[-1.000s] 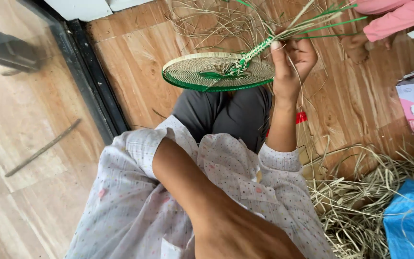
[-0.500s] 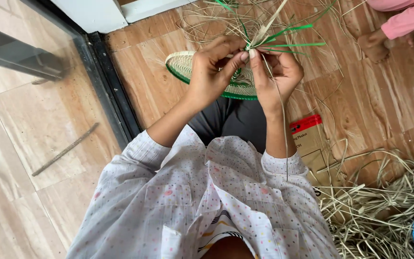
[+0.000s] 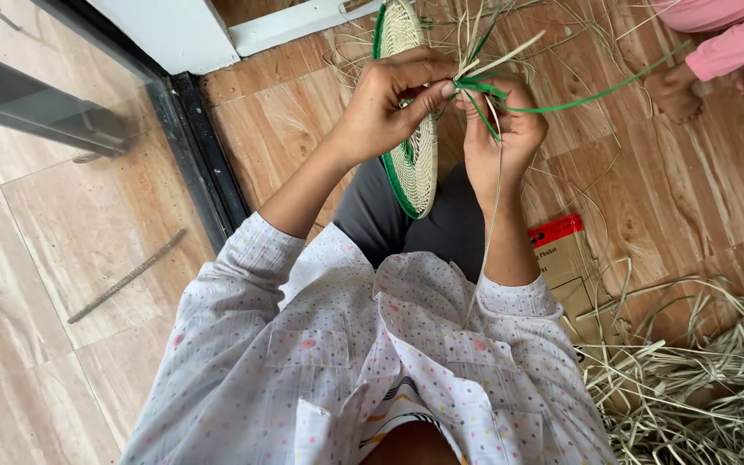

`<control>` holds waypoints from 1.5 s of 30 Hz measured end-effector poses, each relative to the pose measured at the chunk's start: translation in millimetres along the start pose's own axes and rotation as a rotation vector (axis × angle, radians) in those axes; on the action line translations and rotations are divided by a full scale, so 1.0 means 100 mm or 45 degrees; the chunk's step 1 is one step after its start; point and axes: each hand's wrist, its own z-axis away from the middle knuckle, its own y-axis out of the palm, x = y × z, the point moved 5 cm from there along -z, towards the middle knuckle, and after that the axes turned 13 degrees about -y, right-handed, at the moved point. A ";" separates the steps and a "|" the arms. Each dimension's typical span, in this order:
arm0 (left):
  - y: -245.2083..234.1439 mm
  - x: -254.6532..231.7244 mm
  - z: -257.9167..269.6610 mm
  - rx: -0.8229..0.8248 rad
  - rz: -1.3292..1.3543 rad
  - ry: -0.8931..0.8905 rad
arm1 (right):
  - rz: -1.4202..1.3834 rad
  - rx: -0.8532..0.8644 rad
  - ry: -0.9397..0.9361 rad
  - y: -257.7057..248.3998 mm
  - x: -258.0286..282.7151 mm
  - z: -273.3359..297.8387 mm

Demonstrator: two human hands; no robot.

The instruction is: Weaving a hand fan using natural straw fibers and green plastic strips around a circular frame.

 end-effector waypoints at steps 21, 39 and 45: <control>-0.06 0.31 0.01 0.153 0.431 -0.259 | -0.112 0.041 0.018 0.11 0.14 -0.09; -0.12 0.14 -0.03 0.215 0.283 -0.224 | -0.153 0.023 0.165 0.02 0.02 -0.04; -0.07 -0.01 0.04 0.120 -0.038 -0.109 | -0.166 -0.008 0.149 -0.03 -0.12 -0.01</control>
